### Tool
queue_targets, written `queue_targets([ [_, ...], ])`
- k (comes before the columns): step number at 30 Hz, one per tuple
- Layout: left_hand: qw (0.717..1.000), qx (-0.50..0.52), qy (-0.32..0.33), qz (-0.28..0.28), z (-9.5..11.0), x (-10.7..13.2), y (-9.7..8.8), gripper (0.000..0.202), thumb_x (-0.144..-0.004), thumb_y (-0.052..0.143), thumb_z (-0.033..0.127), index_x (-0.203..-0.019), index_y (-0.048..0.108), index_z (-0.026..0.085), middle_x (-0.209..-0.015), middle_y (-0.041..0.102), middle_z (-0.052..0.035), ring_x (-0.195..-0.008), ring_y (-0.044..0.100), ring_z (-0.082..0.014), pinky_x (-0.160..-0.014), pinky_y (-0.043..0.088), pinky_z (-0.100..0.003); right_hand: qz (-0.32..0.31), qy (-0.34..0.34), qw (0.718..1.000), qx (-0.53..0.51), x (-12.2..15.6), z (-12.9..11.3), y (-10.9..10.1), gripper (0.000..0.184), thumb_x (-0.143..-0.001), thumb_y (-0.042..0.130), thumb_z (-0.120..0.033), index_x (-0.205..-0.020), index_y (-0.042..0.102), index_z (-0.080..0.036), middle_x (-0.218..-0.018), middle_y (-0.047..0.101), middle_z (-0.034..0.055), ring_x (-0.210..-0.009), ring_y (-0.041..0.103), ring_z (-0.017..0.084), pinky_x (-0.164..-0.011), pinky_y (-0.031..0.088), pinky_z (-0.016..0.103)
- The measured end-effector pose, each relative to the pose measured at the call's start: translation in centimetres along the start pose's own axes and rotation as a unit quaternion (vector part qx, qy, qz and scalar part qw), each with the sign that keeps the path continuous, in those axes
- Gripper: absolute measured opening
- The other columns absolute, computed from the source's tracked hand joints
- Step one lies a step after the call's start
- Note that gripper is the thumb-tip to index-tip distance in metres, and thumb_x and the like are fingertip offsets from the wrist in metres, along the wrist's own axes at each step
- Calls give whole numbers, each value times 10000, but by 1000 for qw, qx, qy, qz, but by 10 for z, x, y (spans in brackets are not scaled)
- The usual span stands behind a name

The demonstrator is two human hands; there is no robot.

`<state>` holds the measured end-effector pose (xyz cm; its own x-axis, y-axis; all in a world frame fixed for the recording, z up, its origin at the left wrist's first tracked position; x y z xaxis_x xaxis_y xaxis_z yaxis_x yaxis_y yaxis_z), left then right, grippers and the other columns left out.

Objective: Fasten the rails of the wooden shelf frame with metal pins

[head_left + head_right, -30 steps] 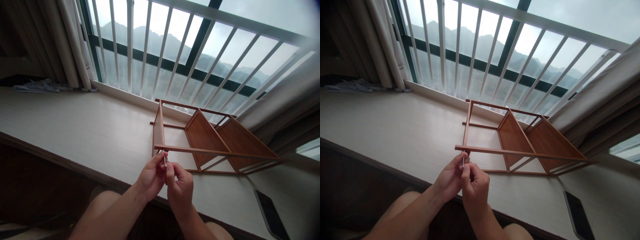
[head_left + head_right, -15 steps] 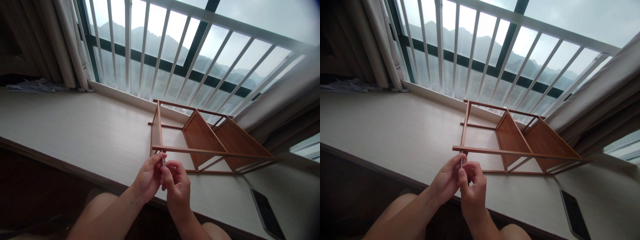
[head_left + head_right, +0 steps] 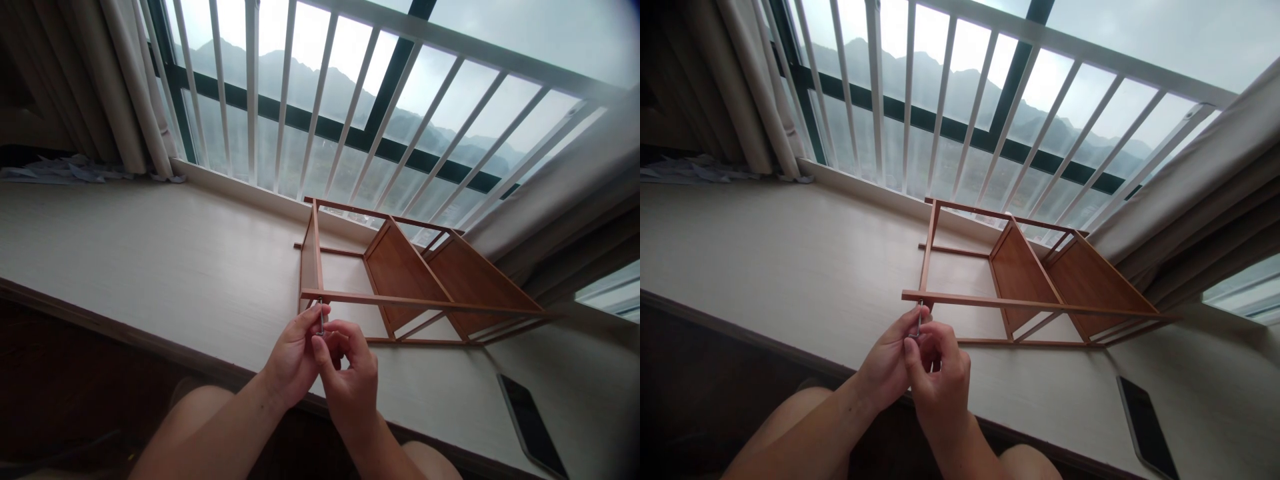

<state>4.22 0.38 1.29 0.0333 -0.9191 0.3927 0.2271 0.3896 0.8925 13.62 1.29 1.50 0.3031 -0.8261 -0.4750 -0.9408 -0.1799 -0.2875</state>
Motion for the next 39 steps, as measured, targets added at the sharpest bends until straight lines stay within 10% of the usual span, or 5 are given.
queue_targets([
  [21, 999, 38, -16, -26, 0, -4, -3, 64, -820, 680, 192, -852, 669, 138, -637, 598, 12, -560, 587, -98, -549, 486, -224, 22, -27, 996, 83, -5, -5, -3, 137, -826, 695, -256, -947, 683, -194, -630, 609, -33, -500, 498, 85, -514, 425, 206],
  [26, 997, 0, 1, -72, 1, -7, -7, 96, -834, 662, 241, -870, 650, 154, -568, 534, 53, -442, 575, -109, -443, 501, -239, 11, 115, 992, -56, -4, -5, -3, 214, -906, 599, -360, -857, 694, -175, -574, 573, -25, -491, 489, 82, -492, 417, 198],
  [31, 992, -85, -44, -82, 4, -7, -8, 257, -877, 564, 431, -894, 613, 180, -484, 487, 71, -259, 486, -176, -211, 385, -303, -34, 299, 903, -307, 0, 0, 7, 332, -909, 571, -467, -819, 639, -154, -458, 477, -56, -361, 367, 62, -341, 296, 171],
  [34, 992, -89, -43, -73, 4, -5, -6, 260, -883, 549, 437, -823, 576, 185, -493, 489, 68, -253, 475, -166, -199, 366, -289, -37, 323, 870, -370, 2, 2, 9, 323, -906, 576, -465, -824, 614, -156, -464, 484, -56, -353, 360, 58, -324, 289, 162],
  [39, 995, -87, 7, -56, 2, -3, -4, 201, -846, 622, 364, -800, 555, 181, -533, 484, 67, -298, 475, -125, -253, 356, -235, -30, 274, 898, -343, 2, 5, 5, 273, -915, 579, -439, -855, 571, -173, -460, 475, -73, -353, 362, 53, -345, 286, 158],
])
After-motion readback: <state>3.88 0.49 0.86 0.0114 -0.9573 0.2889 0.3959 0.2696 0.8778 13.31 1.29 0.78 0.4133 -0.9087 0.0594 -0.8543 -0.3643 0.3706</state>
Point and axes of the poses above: each hand's wrist, its own x-axis away from the middle knuckle, its own y-axis out of the palm, z = x × y, the point moved 1 cm from there along -x, towards the middle knuckle
